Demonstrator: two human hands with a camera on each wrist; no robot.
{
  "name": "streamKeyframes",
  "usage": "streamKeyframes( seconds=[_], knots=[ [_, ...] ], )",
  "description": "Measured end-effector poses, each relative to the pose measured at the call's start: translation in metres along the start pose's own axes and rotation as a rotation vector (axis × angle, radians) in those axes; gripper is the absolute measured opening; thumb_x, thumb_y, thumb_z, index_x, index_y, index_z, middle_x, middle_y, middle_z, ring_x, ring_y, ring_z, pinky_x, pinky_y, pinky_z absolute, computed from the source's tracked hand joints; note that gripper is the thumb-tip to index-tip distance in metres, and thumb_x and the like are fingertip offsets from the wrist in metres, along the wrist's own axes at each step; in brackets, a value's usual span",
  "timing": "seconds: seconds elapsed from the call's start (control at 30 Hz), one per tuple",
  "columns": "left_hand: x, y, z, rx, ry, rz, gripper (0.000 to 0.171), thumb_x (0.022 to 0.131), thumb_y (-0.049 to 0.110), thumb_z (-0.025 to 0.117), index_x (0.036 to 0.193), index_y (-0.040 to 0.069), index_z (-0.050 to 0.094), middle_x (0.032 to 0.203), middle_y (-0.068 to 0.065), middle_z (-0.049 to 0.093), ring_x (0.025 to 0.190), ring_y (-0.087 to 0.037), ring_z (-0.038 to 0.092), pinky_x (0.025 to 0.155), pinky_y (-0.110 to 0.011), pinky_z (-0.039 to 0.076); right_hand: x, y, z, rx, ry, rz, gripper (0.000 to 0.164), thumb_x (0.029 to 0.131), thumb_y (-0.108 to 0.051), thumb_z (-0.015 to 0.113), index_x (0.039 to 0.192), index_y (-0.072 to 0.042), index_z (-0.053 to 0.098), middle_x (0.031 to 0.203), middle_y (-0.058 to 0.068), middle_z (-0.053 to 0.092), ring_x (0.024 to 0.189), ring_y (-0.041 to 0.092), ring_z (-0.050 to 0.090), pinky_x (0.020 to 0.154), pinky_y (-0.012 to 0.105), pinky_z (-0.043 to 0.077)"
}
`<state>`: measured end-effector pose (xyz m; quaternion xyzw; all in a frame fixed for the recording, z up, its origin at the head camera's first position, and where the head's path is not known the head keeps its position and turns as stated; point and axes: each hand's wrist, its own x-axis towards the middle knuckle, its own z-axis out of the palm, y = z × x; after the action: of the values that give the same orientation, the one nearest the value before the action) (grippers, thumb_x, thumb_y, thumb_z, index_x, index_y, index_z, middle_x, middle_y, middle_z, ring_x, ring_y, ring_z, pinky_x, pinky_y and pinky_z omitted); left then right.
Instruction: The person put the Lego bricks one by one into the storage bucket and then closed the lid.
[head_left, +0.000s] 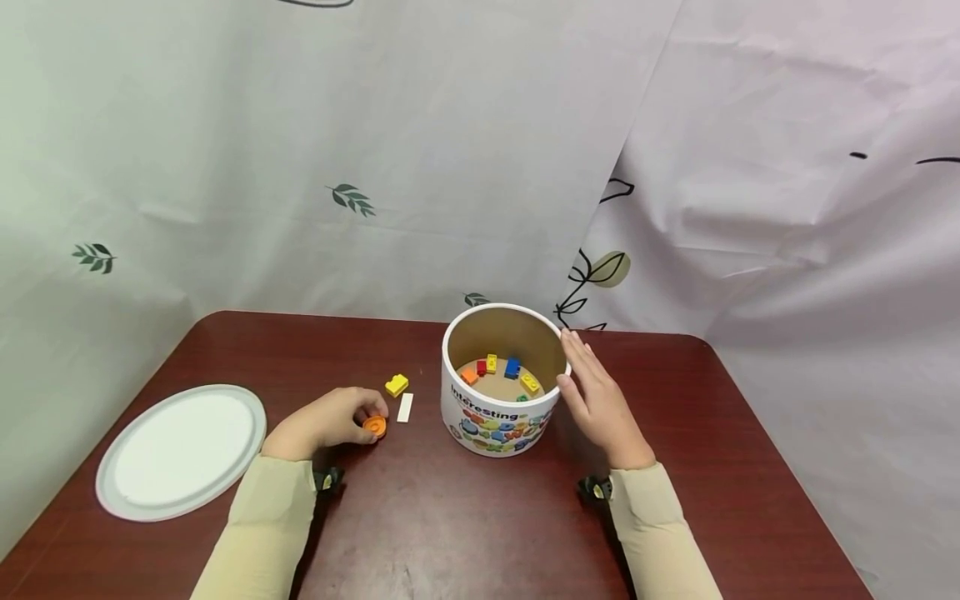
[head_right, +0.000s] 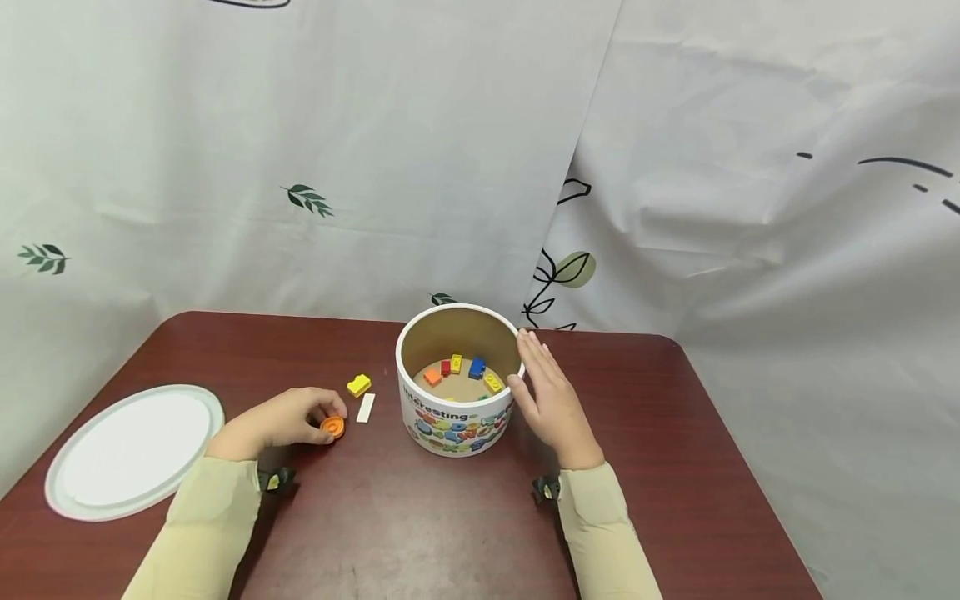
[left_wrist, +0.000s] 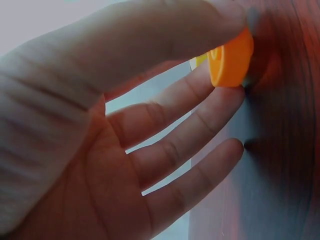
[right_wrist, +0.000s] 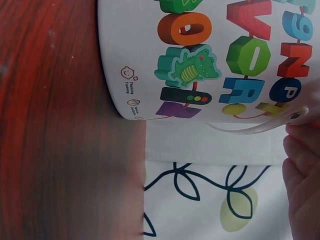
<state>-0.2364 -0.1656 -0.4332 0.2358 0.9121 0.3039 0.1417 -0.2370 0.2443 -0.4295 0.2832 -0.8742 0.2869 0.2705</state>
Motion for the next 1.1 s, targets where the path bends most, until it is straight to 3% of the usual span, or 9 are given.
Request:
streamKeyframes(
  seconds=[0.23, 0.43, 0.67, 0.93, 1.1],
  knots=[
    [0.004, 0.001, 0.000, -0.019, 0.021, 0.074, 0.021, 0.083, 0.006, 0.080, 0.100, 0.008, 0.068, 0.090, 0.003, 0.066, 0.084, -0.015, 0.063, 0.078, -0.034, 0.056, 0.000, -0.001, -0.001, 0.002, -0.003, -0.005, 0.060, 0.098, -0.012, 0.063, 0.153, 0.000, 0.041, 0.158, 0.015, 0.041, 0.146, 0.035, 0.036, 0.123, 0.027, 0.015],
    [0.007, 0.003, -0.001, -0.041, 0.077, 0.140, 0.024, 0.085, 0.007, 0.081, 0.105, 0.006, 0.067, 0.094, 0.001, 0.066, 0.085, -0.014, 0.063, 0.079, -0.033, 0.057, 0.000, 0.000, -0.001, 0.005, -0.002, -0.007, 0.056, 0.105, -0.027, 0.054, 0.153, 0.000, 0.041, 0.157, 0.016, 0.041, 0.146, 0.036, 0.036, 0.123, 0.027, 0.015],
    [0.007, 0.010, 0.000, -0.048, 0.186, 0.176, 0.027, 0.085, 0.006, 0.081, 0.107, 0.008, 0.067, 0.100, -0.003, 0.064, 0.091, -0.019, 0.065, 0.080, -0.035, 0.058, 0.000, 0.000, -0.001, -0.004, -0.005, 0.002, 0.061, 0.097, -0.010, 0.063, 0.153, -0.001, 0.041, 0.158, 0.014, 0.040, 0.150, 0.026, 0.032, 0.123, 0.033, 0.018],
    [0.009, 0.021, 0.000, -0.107, 0.311, 0.211, 0.028, 0.085, 0.006, 0.081, 0.110, 0.008, 0.068, 0.102, -0.002, 0.065, 0.092, -0.019, 0.067, 0.082, -0.036, 0.058, 0.000, 0.000, 0.000, -0.001, -0.007, 0.008, 0.062, 0.096, -0.010, 0.063, 0.154, -0.001, 0.040, 0.159, 0.014, 0.040, 0.149, 0.031, 0.033, 0.123, 0.030, 0.016],
    [0.009, 0.036, -0.001, -0.113, 0.391, 0.223, 0.033, 0.084, 0.008, 0.083, 0.114, 0.009, 0.069, 0.104, -0.001, 0.064, 0.096, -0.019, 0.068, 0.086, -0.038, 0.058, 0.000, 0.000, -0.001, 0.002, -0.009, 0.004, 0.060, 0.098, -0.012, 0.062, 0.153, -0.001, 0.040, 0.158, 0.015, 0.040, 0.148, 0.033, 0.034, 0.123, 0.029, 0.016]
  ],
)
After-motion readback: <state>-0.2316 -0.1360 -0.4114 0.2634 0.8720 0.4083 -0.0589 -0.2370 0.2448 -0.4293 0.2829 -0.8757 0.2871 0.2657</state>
